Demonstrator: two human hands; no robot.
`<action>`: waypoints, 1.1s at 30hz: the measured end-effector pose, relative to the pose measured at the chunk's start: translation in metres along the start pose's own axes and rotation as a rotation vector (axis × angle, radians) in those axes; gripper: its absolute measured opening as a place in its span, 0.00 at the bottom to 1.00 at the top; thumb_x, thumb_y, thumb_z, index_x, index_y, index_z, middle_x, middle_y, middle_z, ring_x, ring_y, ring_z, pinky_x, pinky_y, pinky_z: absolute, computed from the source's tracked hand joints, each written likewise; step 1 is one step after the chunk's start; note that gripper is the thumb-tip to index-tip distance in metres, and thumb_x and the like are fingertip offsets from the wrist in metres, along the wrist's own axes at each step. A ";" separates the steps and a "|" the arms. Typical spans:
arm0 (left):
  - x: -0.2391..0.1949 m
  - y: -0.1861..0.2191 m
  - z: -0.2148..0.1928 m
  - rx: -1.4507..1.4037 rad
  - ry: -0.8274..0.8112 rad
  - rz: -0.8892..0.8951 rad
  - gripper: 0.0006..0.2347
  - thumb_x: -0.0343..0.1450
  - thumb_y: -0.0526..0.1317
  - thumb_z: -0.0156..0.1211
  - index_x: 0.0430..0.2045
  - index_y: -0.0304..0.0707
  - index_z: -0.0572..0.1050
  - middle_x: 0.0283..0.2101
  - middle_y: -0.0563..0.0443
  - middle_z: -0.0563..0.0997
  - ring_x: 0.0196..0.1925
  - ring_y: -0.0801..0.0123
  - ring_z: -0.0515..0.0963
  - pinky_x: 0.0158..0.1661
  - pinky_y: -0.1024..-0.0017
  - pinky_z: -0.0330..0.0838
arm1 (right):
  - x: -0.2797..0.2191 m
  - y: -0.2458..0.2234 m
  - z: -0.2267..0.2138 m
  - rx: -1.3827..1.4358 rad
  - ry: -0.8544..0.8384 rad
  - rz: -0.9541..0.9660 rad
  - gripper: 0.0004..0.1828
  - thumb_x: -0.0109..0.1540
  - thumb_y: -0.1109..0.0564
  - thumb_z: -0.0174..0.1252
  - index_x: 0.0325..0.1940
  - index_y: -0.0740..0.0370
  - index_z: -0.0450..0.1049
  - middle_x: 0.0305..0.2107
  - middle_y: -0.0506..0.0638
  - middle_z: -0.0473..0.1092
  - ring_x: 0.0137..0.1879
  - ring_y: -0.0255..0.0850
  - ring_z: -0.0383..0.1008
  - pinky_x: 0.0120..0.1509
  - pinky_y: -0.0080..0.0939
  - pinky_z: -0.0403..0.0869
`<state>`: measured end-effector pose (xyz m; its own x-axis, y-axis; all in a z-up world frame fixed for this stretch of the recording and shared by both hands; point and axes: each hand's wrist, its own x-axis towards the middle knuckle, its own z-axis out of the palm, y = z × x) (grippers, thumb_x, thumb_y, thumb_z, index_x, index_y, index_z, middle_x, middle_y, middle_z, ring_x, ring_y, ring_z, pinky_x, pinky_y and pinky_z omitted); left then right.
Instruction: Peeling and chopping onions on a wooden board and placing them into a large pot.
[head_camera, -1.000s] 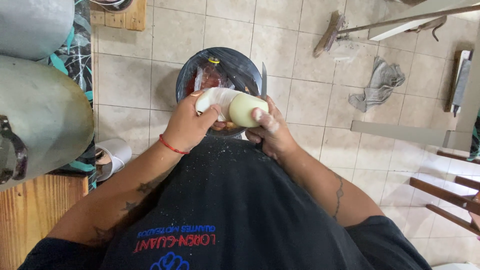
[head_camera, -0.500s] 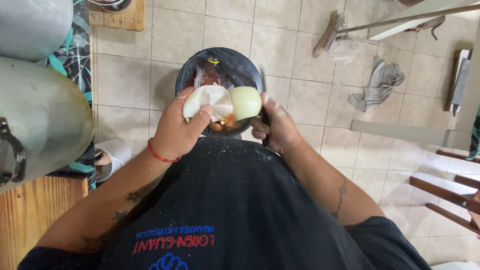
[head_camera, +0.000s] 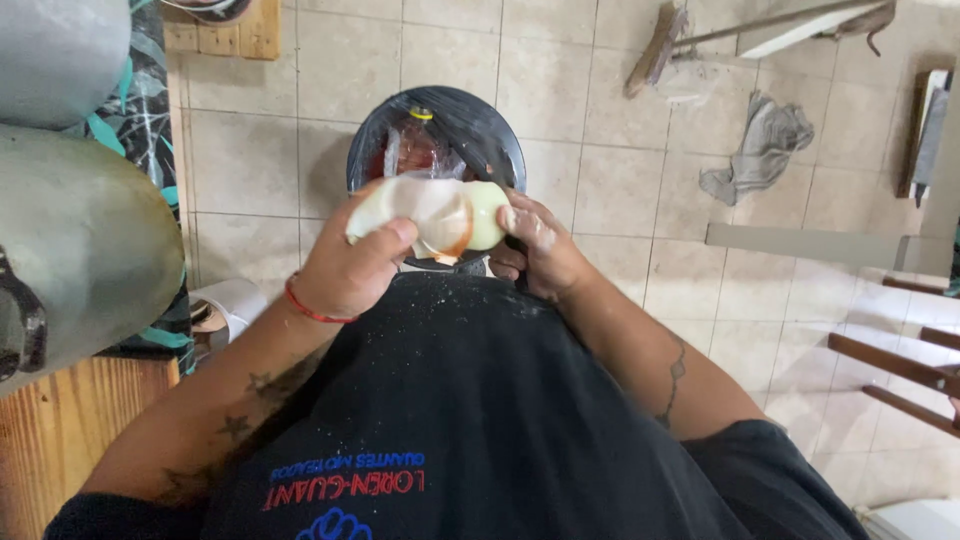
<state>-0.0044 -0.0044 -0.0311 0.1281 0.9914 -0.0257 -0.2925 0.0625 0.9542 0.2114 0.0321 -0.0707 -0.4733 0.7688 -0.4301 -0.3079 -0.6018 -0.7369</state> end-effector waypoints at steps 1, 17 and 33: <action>-0.003 -0.006 0.002 -0.215 0.042 -0.018 0.11 0.68 0.34 0.53 0.43 0.33 0.74 0.36 0.43 0.81 0.38 0.66 0.80 0.42 0.67 0.78 | 0.000 0.005 -0.002 -0.004 -0.009 0.025 0.37 0.59 0.44 0.59 0.61 0.75 0.60 0.22 0.54 0.64 0.12 0.27 0.53 0.12 0.30 0.63; 0.003 -0.038 -0.039 -0.599 -0.034 -0.016 0.14 0.68 0.34 0.47 0.47 0.28 0.71 0.44 0.29 0.79 0.49 0.45 0.81 0.53 0.47 0.77 | -0.009 -0.004 -0.023 0.328 -0.110 0.044 0.34 0.59 0.33 0.55 0.58 0.60 0.70 0.40 0.51 0.77 0.16 0.20 0.48 0.18 0.18 0.60; 0.060 -0.209 -0.043 0.996 -0.387 -0.497 0.19 0.63 0.47 0.62 0.44 0.35 0.77 0.42 0.34 0.82 0.49 0.42 0.79 0.53 0.53 0.72 | -0.048 -0.016 -0.041 0.180 0.054 -0.035 0.31 0.61 0.34 0.53 0.57 0.59 0.72 0.46 0.46 0.77 0.18 0.19 0.48 0.21 0.17 0.60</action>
<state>0.0238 0.0466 -0.2446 0.3488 0.7719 -0.5316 0.7180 0.1445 0.6809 0.2734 0.0139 -0.0594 -0.4163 0.7976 -0.4365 -0.4681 -0.5996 -0.6491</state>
